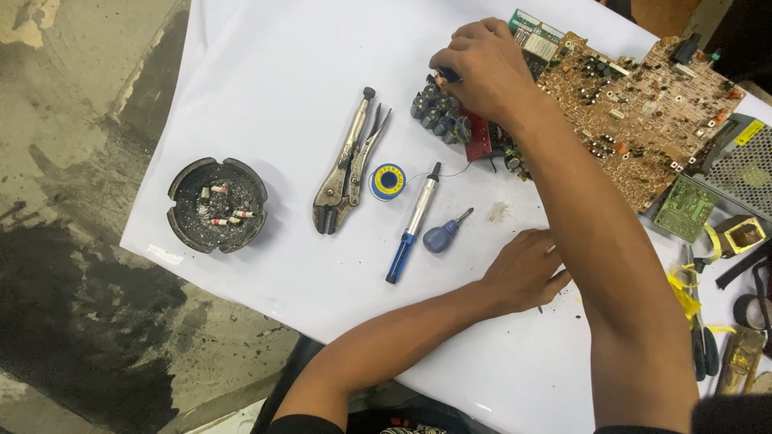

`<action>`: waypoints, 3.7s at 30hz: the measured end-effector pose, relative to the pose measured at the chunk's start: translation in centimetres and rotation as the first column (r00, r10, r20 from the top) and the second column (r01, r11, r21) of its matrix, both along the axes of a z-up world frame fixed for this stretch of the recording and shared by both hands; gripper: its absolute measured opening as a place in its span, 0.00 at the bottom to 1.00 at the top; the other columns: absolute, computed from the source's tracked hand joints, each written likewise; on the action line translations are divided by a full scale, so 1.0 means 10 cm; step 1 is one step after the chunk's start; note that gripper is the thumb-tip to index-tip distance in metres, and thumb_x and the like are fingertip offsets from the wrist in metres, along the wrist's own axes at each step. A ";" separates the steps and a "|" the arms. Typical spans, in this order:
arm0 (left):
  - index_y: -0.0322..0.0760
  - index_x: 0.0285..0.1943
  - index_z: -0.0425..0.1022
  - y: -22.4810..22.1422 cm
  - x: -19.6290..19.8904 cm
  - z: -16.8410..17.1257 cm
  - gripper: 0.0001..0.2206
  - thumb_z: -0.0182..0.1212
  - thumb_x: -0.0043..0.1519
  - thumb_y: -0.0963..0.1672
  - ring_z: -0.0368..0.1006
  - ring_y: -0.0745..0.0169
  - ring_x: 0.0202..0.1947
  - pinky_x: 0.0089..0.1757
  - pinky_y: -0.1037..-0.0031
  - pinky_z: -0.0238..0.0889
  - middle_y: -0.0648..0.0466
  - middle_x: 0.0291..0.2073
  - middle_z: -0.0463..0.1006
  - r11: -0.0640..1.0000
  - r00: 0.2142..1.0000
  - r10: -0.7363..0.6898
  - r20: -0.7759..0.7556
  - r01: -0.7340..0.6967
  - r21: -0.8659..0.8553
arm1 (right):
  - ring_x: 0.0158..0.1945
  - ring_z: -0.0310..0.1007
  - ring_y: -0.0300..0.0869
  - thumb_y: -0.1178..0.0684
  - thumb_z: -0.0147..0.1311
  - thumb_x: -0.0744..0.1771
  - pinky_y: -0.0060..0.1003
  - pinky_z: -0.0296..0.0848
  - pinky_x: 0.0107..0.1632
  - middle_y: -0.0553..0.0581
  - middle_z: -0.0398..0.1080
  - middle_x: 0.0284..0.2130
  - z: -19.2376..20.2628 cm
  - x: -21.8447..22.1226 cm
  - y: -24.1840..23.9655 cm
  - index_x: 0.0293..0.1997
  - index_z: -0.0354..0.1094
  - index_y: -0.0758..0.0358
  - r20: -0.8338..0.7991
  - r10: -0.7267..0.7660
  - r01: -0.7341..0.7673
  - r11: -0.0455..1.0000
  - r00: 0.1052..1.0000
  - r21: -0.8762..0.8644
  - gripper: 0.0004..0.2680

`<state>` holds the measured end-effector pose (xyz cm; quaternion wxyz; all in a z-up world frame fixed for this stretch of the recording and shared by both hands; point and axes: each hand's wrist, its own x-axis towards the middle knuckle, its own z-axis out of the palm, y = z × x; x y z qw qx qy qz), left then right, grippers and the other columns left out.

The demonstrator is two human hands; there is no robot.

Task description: Soldering wires and small electronic components onto a circuit board assembly during a repair task.

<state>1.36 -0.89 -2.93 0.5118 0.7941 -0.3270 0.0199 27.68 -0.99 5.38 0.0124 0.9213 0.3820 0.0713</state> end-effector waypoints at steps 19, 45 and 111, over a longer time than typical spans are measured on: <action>0.36 0.62 0.70 0.03 0.01 0.02 0.16 0.55 0.68 0.46 0.74 0.42 0.58 0.57 0.53 0.65 0.45 0.61 0.75 1.000 1.000 -0.002 0.002 0.002 -0.019 | 0.49 0.75 0.62 0.63 0.56 0.69 0.56 0.74 0.47 0.71 0.75 0.49 0.64 -0.91 -0.08 0.60 0.74 0.74 -0.041 0.005 0.009 0.937 0.999 0.349 0.12; 0.40 0.68 0.66 0.29 -0.08 0.64 0.34 0.71 0.52 0.49 0.80 0.61 0.44 0.44 0.73 0.78 0.51 0.52 0.78 0.872 0.672 -0.073 -0.737 -0.316 -0.374 | 0.40 0.84 0.50 0.60 0.46 0.76 0.38 0.82 0.37 0.65 0.80 0.38 0.72 -2.18 -0.68 0.44 0.77 0.71 -0.207 -0.337 0.377 0.587 0.918 0.716 0.11; 0.44 0.65 0.73 0.54 0.09 0.11 0.26 0.76 0.57 0.45 0.65 0.48 0.69 0.70 0.46 0.27 0.46 0.55 0.80 0.976 0.977 -0.195 -0.082 0.202 0.079 | 0.38 0.81 0.52 0.65 0.60 0.70 0.44 0.78 0.41 0.63 0.77 0.33 -0.46 -3.50 -1.54 0.46 0.78 0.66 -0.376 -0.562 0.544 0.164 0.737 0.823 0.03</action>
